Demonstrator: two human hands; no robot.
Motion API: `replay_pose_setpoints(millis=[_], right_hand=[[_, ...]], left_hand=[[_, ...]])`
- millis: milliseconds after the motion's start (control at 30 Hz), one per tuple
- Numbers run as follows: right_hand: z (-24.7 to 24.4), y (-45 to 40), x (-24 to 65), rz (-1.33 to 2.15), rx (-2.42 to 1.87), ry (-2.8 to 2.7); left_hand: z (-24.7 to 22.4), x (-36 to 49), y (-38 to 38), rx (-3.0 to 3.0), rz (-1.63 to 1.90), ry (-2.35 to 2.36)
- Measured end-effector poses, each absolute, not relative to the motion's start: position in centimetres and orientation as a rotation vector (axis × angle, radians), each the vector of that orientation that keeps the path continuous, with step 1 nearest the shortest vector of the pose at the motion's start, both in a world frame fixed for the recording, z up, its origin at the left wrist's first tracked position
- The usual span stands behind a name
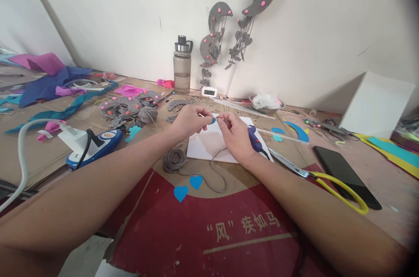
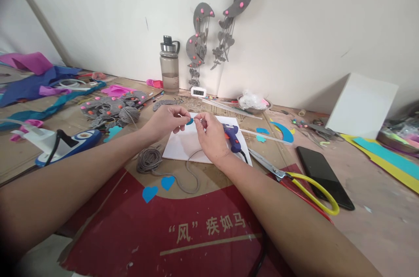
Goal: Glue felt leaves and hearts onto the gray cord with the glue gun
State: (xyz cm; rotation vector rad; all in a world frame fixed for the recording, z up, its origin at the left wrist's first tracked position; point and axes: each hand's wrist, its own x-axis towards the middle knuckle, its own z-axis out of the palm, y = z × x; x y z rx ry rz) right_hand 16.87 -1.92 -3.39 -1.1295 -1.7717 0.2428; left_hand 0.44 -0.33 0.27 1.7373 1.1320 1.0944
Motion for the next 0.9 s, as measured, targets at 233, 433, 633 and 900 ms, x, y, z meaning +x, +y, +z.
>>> replay_pose_setpoints(millis=[233, 433, 633, 900], right_hand=[[-3.2, -2.1, 16.7, 0.265, -1.132, -1.714], [-3.0, -2.0, 16.7, 0.240, -1.153, -1.660], [-2.9, -2.0, 16.7, 0.179, -1.165, -1.662], [-2.8, -2.1, 16.7, 0.051, -1.102, -1.719]], left_hand=[[0.1, 0.7, -0.5, 1.750, 1.166, 1.069], [-0.2, 0.9, -0.4, 1.591, 1.058, 0.898], [-0.4, 0.8, -0.1, 1.541, 1.049, 0.860], [-0.9, 0.7, 0.3, 1.579, 1.106, 0.938]])
